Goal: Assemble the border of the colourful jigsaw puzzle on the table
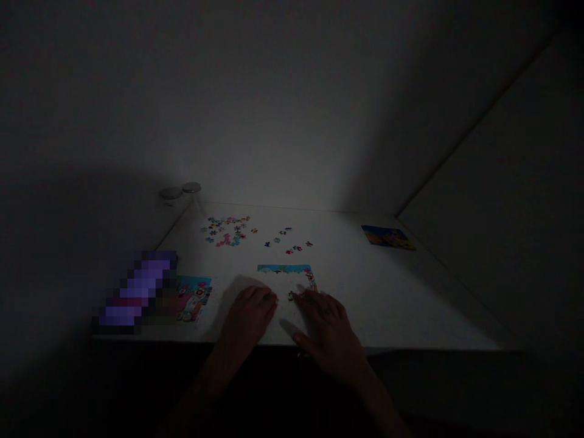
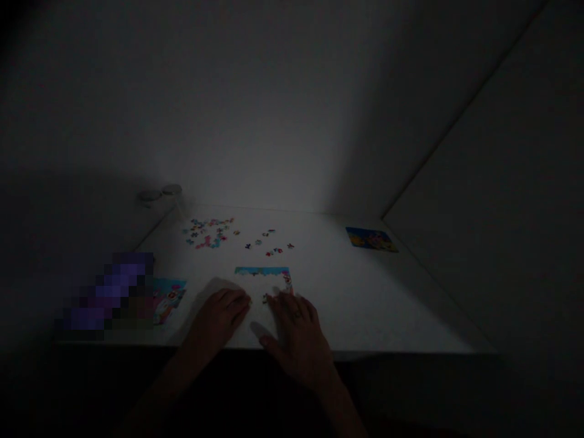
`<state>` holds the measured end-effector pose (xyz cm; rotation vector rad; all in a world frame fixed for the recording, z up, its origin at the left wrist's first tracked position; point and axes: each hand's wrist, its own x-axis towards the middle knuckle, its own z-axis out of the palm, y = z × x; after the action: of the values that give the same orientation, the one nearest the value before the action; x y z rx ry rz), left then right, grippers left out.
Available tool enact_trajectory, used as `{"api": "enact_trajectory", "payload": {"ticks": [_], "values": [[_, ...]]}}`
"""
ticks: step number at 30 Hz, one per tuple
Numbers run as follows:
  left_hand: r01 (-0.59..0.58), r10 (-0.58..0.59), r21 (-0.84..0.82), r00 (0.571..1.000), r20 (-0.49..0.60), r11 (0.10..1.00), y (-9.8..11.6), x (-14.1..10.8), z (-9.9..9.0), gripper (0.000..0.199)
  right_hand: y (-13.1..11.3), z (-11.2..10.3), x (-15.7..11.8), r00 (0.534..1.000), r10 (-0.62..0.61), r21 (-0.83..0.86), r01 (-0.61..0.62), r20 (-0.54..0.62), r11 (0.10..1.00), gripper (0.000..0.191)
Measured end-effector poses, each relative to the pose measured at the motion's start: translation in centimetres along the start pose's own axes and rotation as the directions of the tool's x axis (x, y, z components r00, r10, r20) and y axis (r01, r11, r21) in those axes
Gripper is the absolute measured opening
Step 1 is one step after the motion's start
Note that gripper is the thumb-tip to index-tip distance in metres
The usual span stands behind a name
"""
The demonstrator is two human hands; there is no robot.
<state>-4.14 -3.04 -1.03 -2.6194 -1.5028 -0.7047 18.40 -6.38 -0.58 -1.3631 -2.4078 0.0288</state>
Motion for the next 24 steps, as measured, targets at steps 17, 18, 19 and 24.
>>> {"api": "enact_trajectory", "payload": {"ticks": [17, 18, 19, 24], "values": [[-0.107, 0.107, -0.051, 0.994, -0.01, 0.993, 0.8, 2.3, 0.3, 0.017, 0.8, 0.8, 0.1, 0.999, 0.026, -0.041, -0.025, 0.021, 0.999, 0.074], [-0.116, 0.115, -0.054, 0.993, -0.011, 0.992, 0.8, 2.4, 0.3, 0.019, 0.9, 0.8, 0.1, 0.999, 0.027, -0.042, -0.026, 0.023, 0.999, 0.075], [-0.123, 0.122, -0.056, 0.992, -0.014, 0.991, 0.8, 2.5, 0.3, 0.021, 0.9, 0.8, 0.1, 0.999, 0.026, -0.045, -0.025, 0.023, 0.999, 0.075], [-0.129, 0.126, -0.069, 0.991, -0.039, 0.989, 0.8, 2.7, 0.2, 0.029, 0.9, 0.8, 0.1, 0.999, 0.03, -0.049, -0.028, 0.027, 0.998, 0.076]]}}
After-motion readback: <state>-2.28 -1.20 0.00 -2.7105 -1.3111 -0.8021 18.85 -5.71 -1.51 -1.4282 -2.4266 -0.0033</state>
